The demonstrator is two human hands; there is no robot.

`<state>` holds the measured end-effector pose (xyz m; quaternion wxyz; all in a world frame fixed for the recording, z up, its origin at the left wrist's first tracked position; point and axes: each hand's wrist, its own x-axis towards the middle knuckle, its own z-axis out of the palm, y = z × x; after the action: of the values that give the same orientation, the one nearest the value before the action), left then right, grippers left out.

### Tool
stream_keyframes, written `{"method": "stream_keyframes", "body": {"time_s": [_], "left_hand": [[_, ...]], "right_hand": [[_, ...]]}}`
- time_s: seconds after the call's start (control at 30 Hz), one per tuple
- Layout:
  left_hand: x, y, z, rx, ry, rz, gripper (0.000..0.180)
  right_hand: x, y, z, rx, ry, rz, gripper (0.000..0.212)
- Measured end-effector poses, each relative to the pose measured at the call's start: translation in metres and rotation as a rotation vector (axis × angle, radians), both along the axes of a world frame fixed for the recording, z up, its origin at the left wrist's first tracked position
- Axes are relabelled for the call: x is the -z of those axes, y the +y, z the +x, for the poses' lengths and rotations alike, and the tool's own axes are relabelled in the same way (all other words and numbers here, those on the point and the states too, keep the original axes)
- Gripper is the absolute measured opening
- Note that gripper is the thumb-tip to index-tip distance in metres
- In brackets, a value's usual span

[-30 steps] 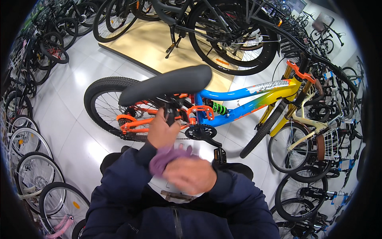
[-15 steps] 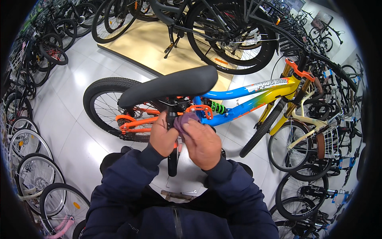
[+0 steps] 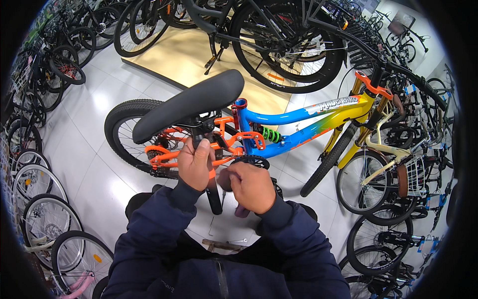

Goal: The person wipes a colorful mountain bike with a purple cloth, cleaning the crankset, rear wheel, seat post, saddle, and frame. The person then lifts the bike and moves it to another location in the shop.

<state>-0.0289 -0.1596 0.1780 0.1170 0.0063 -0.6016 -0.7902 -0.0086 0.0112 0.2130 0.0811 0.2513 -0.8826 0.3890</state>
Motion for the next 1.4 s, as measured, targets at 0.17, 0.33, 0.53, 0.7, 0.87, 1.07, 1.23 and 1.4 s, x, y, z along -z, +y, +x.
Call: {"method": "stream_keyframes", "body": {"time_s": [0.17,0.33,0.53,0.7,0.87,1.07,1.23,1.4], "left_hand": [[0.001,0.007,-0.003,-0.089,0.089,-0.042,0.023],[-0.003,0.008,0.003,-0.026,0.034,0.050,0.021],[-0.011,-0.015,-0.010,-0.075,-0.004,0.209,0.032],[-0.009,-0.017,-0.013,-0.085,0.072,0.235,0.037],[0.003,-0.016,-0.017,-0.136,0.049,0.182,0.037],[-0.004,-0.037,-0.026,-0.278,0.100,0.195,0.026],[-0.018,-0.049,-0.026,-0.378,0.171,0.080,0.023],[-0.016,-0.031,-0.023,-0.301,0.060,0.102,0.025]], "right_hand": [[0.000,-0.008,0.001,0.036,0.376,-0.311,0.027],[0.010,-0.023,0.000,-0.023,0.349,-0.263,0.031],[0.004,-0.009,0.000,-0.086,-0.392,-0.196,0.016],[0.000,-0.014,0.006,-0.115,0.069,-0.346,0.027],[0.021,-0.038,0.018,-0.213,0.313,-0.147,0.034],[0.033,-0.028,0.012,-0.198,0.050,-0.205,0.017],[0.022,-0.017,0.000,-0.081,-0.260,-0.564,0.007],[0.023,-0.033,0.008,-0.347,0.208,-0.160,0.060]]}}
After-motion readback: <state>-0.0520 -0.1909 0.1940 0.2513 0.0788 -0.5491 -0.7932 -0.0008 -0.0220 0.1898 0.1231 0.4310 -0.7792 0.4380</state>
